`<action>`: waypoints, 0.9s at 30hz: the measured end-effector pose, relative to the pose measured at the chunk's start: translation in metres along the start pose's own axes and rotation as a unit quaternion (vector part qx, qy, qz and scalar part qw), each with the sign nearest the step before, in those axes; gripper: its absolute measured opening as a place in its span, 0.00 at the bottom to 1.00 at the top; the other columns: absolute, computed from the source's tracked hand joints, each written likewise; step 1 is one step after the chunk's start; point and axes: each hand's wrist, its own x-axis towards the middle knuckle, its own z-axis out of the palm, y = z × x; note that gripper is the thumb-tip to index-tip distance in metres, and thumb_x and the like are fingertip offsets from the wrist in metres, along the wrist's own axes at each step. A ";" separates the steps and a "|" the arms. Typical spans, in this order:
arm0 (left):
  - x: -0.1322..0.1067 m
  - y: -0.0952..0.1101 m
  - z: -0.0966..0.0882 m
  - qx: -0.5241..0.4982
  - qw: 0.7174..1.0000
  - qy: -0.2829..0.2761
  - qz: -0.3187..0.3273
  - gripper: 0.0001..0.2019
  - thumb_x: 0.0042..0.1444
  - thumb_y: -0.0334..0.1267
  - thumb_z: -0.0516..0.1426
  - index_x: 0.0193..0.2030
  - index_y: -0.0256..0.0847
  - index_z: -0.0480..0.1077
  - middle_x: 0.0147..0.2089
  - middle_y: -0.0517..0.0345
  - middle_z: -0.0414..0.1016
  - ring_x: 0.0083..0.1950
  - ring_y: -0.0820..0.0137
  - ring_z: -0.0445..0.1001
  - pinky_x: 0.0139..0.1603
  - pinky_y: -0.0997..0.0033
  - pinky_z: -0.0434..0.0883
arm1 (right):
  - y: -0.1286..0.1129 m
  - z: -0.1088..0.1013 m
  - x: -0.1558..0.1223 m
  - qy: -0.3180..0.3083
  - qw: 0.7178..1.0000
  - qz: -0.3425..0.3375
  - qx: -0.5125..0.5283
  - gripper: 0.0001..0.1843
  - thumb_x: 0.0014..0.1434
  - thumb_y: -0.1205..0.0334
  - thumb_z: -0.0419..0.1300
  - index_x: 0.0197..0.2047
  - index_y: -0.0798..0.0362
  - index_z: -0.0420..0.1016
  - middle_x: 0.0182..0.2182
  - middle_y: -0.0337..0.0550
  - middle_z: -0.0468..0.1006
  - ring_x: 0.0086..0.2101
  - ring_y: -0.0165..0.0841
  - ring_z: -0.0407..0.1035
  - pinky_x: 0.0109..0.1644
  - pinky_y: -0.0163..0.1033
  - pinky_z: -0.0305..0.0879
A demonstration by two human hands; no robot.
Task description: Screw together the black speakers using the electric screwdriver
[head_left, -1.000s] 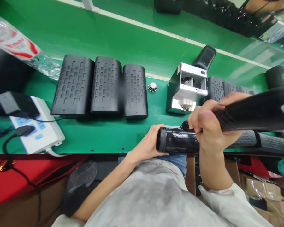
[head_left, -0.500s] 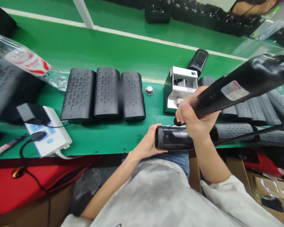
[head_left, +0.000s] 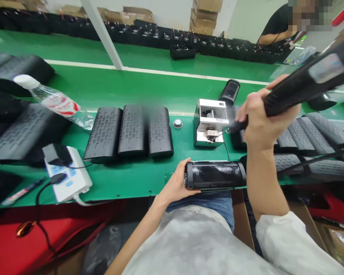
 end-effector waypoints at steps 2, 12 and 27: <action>-0.001 0.000 0.000 -0.005 1.000 -0.003 -0.007 0.65 0.55 0.48 0.83 0.87 0.59 0.44 0.82 0.43 0.59 0.82 0.45 0.67 0.87 0.36 0.68 | 0.016 -0.001 -0.003 -0.010 1.000 0.009 -0.010 0.13 0.67 0.73 0.69 0.50 0.50 0.74 0.24 0.28 0.69 0.17 0.28 0.63 0.21 0.39 0.60; -0.003 0.000 -0.002 -0.016 1.000 -0.006 -0.008 0.70 0.55 0.48 0.83 0.89 0.65 0.37 0.82 0.46 0.59 0.81 0.47 0.67 0.88 0.35 0.66 | 0.024 0.000 -0.008 -0.017 0.999 0.035 -0.037 0.14 0.65 0.70 0.70 0.49 0.50 0.74 0.25 0.31 0.72 0.17 0.31 0.67 0.19 0.38 0.63; 0.000 0.002 -0.002 -0.014 1.000 -0.011 0.018 0.69 0.58 0.53 0.81 0.90 0.57 0.36 0.82 0.39 0.59 0.81 0.45 0.67 0.87 0.36 0.68 | 0.009 -0.008 -0.018 0.013 0.997 0.072 -0.027 0.16 0.64 0.76 0.69 0.52 0.51 0.77 0.23 0.29 0.68 0.17 0.28 0.62 0.18 0.35 0.56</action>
